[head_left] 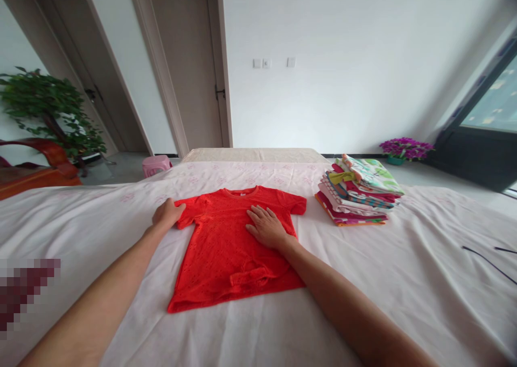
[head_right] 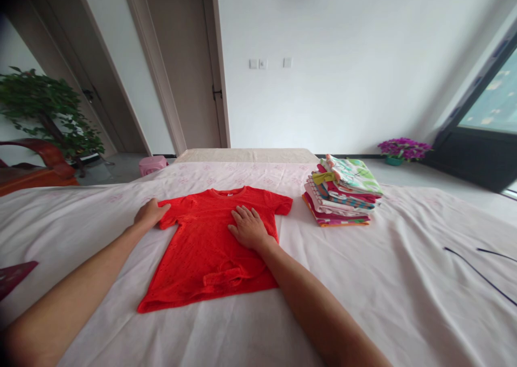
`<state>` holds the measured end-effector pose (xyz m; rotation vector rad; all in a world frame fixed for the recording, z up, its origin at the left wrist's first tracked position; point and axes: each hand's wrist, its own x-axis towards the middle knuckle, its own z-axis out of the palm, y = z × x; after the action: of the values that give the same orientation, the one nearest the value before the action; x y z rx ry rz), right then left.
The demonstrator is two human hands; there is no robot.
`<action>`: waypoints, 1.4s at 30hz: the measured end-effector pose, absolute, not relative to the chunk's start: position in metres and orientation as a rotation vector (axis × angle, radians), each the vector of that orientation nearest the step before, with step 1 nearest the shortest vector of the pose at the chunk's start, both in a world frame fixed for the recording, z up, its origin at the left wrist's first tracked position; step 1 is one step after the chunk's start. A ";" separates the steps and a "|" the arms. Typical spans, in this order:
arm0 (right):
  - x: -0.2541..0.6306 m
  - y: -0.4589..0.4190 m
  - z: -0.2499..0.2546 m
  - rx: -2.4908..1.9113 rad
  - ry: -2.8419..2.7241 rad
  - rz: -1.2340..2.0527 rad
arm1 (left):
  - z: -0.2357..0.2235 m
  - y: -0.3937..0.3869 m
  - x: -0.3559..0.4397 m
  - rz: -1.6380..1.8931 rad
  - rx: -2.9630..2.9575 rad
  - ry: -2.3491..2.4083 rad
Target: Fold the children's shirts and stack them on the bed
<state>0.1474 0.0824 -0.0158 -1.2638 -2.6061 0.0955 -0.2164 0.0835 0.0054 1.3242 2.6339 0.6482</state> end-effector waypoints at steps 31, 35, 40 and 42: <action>0.098 0.116 0.033 -1.734 -2.335 0.443 | 0.022 -0.073 -0.134 0.200 1.964 2.141; 0.071 0.127 0.023 -1.757 -2.233 0.543 | 0.016 -0.080 -0.129 0.360 1.873 2.079; 0.051 0.141 0.020 -1.522 -1.838 0.856 | 0.023 -0.080 -0.121 0.693 1.765 1.918; 0.049 0.151 0.026 -1.451 -1.764 0.916 | 0.033 -0.077 -0.109 0.779 1.769 1.857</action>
<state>0.0491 0.1515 0.0263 -1.4506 -1.7643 0.9159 -0.1094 -0.0775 0.0335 1.7695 1.8573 0.7790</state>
